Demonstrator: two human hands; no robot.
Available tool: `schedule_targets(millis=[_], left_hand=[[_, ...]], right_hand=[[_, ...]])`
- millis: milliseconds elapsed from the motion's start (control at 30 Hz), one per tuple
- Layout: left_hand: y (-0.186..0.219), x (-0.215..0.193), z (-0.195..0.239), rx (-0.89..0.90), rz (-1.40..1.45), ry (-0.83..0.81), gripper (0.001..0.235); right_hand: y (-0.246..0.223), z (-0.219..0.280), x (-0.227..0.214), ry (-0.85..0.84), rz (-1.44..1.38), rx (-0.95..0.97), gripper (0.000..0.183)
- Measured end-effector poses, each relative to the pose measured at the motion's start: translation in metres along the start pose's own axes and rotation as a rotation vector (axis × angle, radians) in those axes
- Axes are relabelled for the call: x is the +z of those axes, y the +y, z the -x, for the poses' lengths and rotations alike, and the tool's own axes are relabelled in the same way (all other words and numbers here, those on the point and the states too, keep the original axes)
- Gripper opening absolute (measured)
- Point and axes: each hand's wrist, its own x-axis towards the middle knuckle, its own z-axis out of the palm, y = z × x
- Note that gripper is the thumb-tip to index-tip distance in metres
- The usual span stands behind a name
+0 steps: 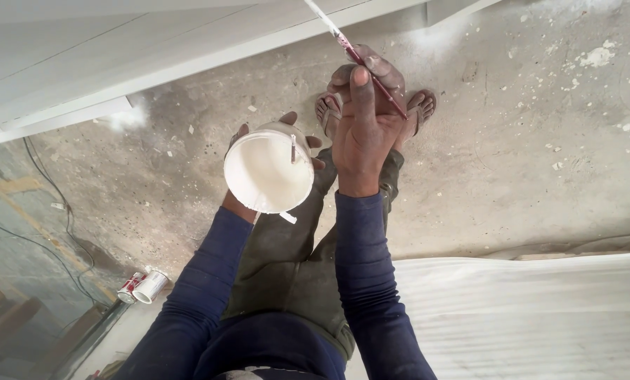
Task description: The person sits on the floor holding a cup of white paint and uses a brush to apply white paint to the frame and edges of a white wooden furniture piece, moving along the structure to coat different rails and panels.
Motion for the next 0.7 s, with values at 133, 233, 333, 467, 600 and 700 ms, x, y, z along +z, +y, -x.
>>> schedule_targets(millis=[133,233,333,467,600,700], left_hand=[[0.004,0.004,-0.002,-0.019,0.023,-0.016,0.079],[0.004,0.006,-0.003,-0.031,0.039,-0.033,0.079],[0.004,0.007,-0.003,-0.027,0.041,-0.036,0.078],[0.001,0.012,-0.001,-0.024,0.046,-0.013,0.077],[0.001,0.012,-0.005,-0.040,0.072,-0.026,0.077],[0.001,0.007,-0.008,-0.056,0.090,-0.069,0.077]], right_hand=[[0.003,0.000,0.003,0.004,-0.020,0.008,0.016],[0.003,-0.001,0.007,-0.001,-0.028,0.015,0.014],[0.001,-0.003,0.009,-0.036,-0.035,0.004,0.014],[-0.002,-0.004,0.008,-0.085,0.023,-0.033,0.013],[-0.009,-0.004,0.010,-0.098,0.083,-0.061,0.012],[-0.012,-0.004,0.012,-0.092,0.121,-0.076,0.013]])
